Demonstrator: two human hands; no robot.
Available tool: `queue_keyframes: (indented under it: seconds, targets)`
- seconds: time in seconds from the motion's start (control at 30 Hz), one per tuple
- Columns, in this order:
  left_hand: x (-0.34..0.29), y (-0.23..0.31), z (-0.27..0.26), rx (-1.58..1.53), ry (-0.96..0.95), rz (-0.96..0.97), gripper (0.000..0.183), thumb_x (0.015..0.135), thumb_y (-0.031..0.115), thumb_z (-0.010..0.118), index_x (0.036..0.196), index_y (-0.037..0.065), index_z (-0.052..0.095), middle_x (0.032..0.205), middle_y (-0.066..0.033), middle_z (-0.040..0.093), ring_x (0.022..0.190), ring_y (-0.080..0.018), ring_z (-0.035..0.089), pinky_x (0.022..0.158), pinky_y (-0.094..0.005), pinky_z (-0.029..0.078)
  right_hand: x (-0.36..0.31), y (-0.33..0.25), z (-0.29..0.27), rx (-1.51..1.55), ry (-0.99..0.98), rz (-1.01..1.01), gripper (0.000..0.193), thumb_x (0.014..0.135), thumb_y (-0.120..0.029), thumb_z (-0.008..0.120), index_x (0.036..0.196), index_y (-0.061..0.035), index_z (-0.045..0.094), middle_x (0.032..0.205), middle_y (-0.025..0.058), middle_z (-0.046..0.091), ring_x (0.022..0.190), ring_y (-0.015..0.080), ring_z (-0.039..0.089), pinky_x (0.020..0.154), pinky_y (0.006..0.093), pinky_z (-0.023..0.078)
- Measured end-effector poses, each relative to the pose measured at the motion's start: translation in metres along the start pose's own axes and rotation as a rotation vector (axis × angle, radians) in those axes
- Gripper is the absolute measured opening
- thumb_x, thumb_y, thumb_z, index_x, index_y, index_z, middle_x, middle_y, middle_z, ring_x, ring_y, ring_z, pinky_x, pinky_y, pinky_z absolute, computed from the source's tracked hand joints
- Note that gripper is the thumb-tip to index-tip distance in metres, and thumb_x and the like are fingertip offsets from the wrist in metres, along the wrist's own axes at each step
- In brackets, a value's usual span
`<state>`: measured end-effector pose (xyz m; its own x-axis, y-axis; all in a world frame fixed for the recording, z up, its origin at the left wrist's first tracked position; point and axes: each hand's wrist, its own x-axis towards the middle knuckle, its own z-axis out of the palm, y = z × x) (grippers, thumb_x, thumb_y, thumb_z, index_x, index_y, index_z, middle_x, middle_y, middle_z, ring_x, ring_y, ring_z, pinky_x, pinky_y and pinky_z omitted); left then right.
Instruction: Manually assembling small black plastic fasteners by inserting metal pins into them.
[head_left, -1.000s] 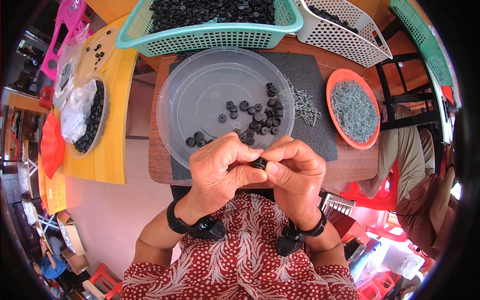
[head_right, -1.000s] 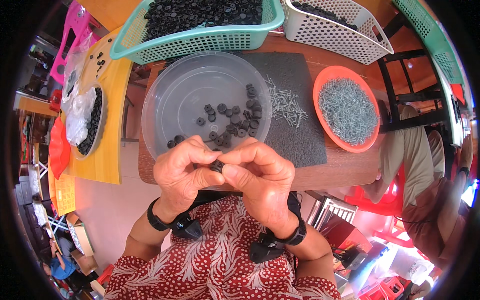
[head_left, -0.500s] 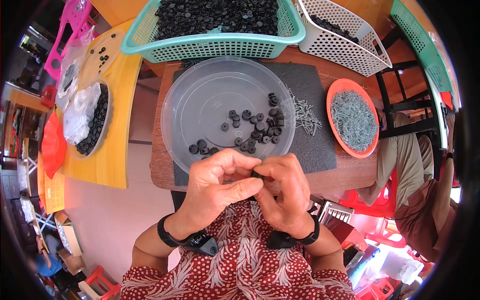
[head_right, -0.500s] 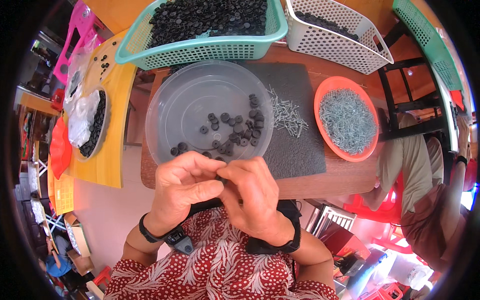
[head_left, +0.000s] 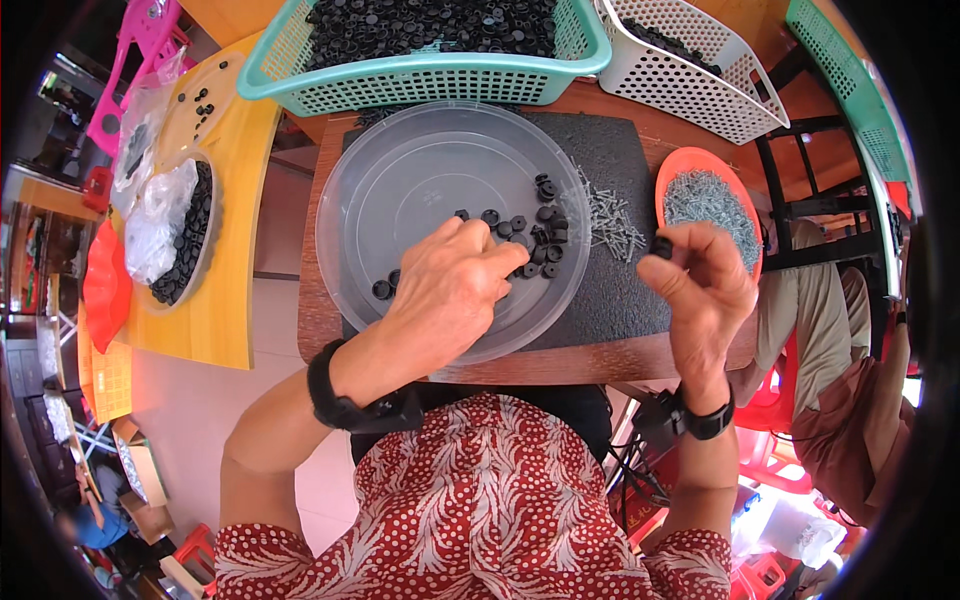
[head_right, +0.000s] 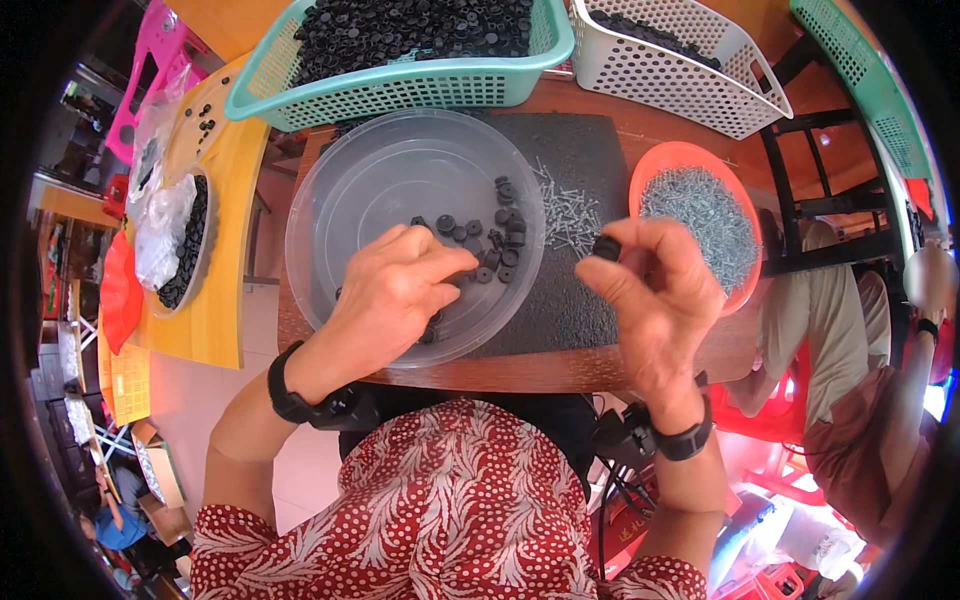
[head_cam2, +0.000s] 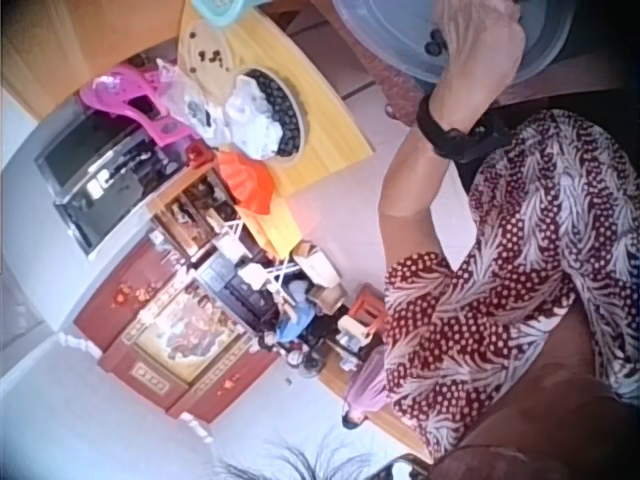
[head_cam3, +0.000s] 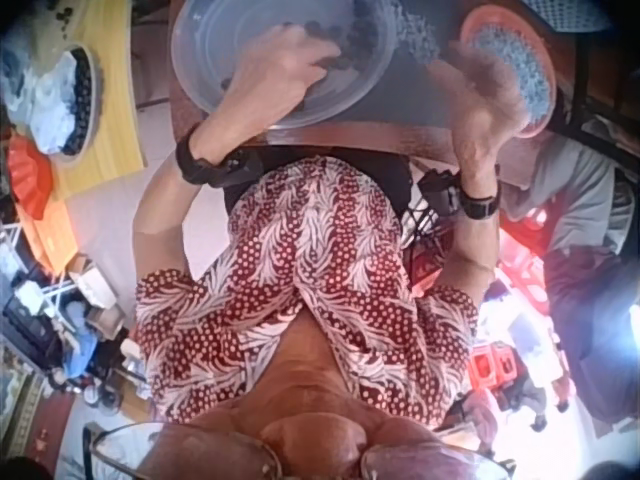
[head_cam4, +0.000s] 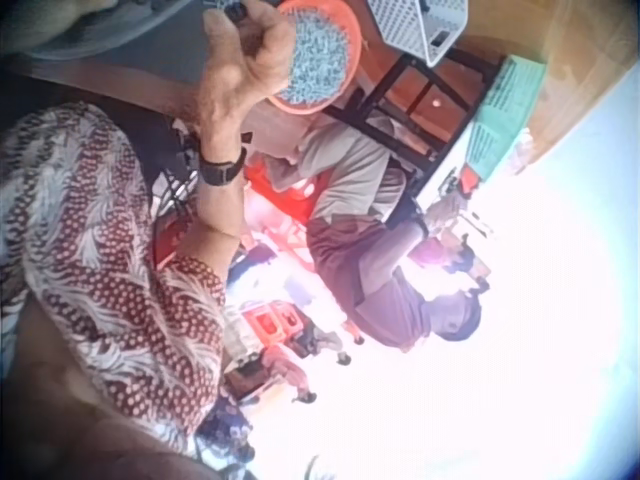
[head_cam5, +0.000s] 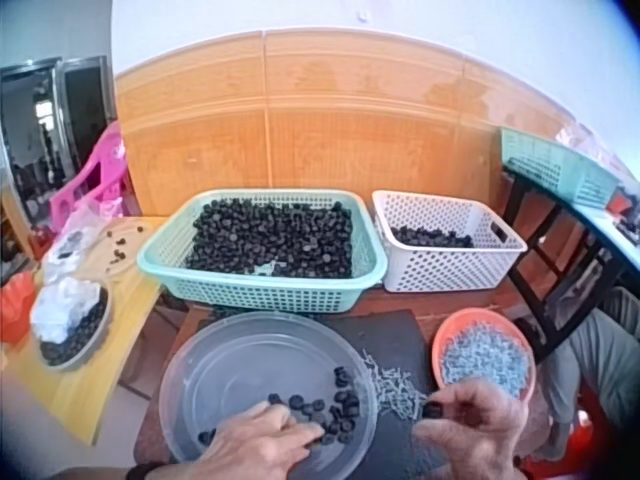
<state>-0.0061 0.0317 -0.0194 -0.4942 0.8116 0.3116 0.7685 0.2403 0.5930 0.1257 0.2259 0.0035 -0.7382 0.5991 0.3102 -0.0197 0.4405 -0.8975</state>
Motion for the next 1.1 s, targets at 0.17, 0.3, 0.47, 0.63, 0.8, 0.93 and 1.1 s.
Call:
queue_keyframes:
  seconds: [0.17, 0.3, 0.47, 0.63, 0.8, 0.93, 1.1]
  targets:
    - [0.004, -0.009, -0.005, 0.161, -0.124, -0.058, 0.018, 0.065, 0.006, 0.071, 0.082, 0.002, 0.065, 0.078, -0.0086, 0.056, 0.078, -0.0278, 0.053, 0.068, -0.0357, 0.044, 0.027, -0.002, -0.008, 0.135, 0.040, 0.052, 0.026, 0.066, 0.010, 0.070, 0.089, 0.0003, 0.062, 0.077, -0.0031, 0.052, 0.067, 0.0050, 0.045, 0.060, 0.0182, 0.038]
    - [0.011, -0.006, -0.006, 0.163, -0.071, -0.048, 0.020, 0.064, 0.007, 0.072, 0.082, 0.003, 0.066, 0.078, -0.0084, 0.057, 0.079, -0.0270, 0.054, 0.068, -0.0359, 0.044, 0.054, 0.009, -0.020, 0.102, 0.053, 0.051, 0.025, 0.069, 0.008, 0.070, 0.092, 0.0012, 0.063, 0.078, -0.0033, 0.053, 0.068, 0.0046, 0.046, 0.060, 0.0175, 0.039]
    - [0.020, 0.002, 0.007, 0.245, -0.018, 0.119, 0.019, 0.059, 0.010, 0.073, 0.071, 0.004, 0.059, 0.075, -0.0093, 0.051, 0.074, -0.0277, 0.050, 0.062, -0.0367, 0.042, 0.084, 0.006, -0.036, -0.016, 0.097, -0.036, 0.021, 0.070, 0.005, 0.069, 0.090, 0.0010, 0.064, 0.075, -0.0029, 0.052, 0.067, 0.0047, 0.048, 0.060, 0.0173, 0.040]
    - [0.015, -0.004, 0.016, 0.301, -0.043, 0.196, 0.023, 0.054, 0.007, 0.075, 0.067, 0.002, 0.057, 0.073, -0.0108, 0.049, 0.072, -0.0280, 0.048, 0.061, -0.0384, 0.040, 0.115, 0.024, -0.046, -0.025, 0.176, -0.099, 0.021, 0.069, 0.006, 0.070, 0.087, -0.0008, 0.063, 0.076, -0.0041, 0.055, 0.068, 0.0036, 0.050, 0.061, 0.0178, 0.042]
    - [0.012, -0.008, 0.014, 0.325, -0.084, 0.207, 0.020, 0.055, 0.005, 0.073, 0.066, 0.003, 0.056, 0.072, -0.0105, 0.049, 0.072, -0.0281, 0.047, 0.064, -0.0389, 0.037, 0.176, 0.037, -0.050, -0.188, 0.234, -0.137, 0.027, 0.063, -0.008, 0.073, 0.086, 0.0023, 0.065, 0.070, 0.0087, 0.061, 0.067, 0.0166, 0.057, 0.065, 0.0289, 0.046]
    - [0.014, -0.002, 0.010, 0.280, -0.078, 0.179, 0.021, 0.056, 0.004, 0.072, 0.067, 0.003, 0.055, 0.073, -0.0101, 0.049, 0.073, -0.0276, 0.047, 0.066, -0.0379, 0.035, 0.222, 0.048, -0.059, -0.652, 0.257, -0.232, 0.033, 0.063, -0.016, 0.071, 0.091, 0.0007, 0.064, 0.081, 0.0190, 0.065, 0.078, 0.0335, 0.062, 0.072, 0.0400, 0.048]
    - [0.010, -0.004, 0.016, 0.194, -0.026, 0.243, 0.021, 0.059, 0.004, 0.070, 0.069, 0.005, 0.052, 0.073, -0.0092, 0.048, 0.072, -0.0271, 0.047, 0.067, -0.0371, 0.033, 0.226, 0.054, -0.054, -0.865, 0.240, -0.269, 0.035, 0.066, -0.017, 0.068, 0.096, 0.0001, 0.061, 0.092, 0.0193, 0.063, 0.086, 0.0363, 0.060, 0.078, 0.0426, 0.046]
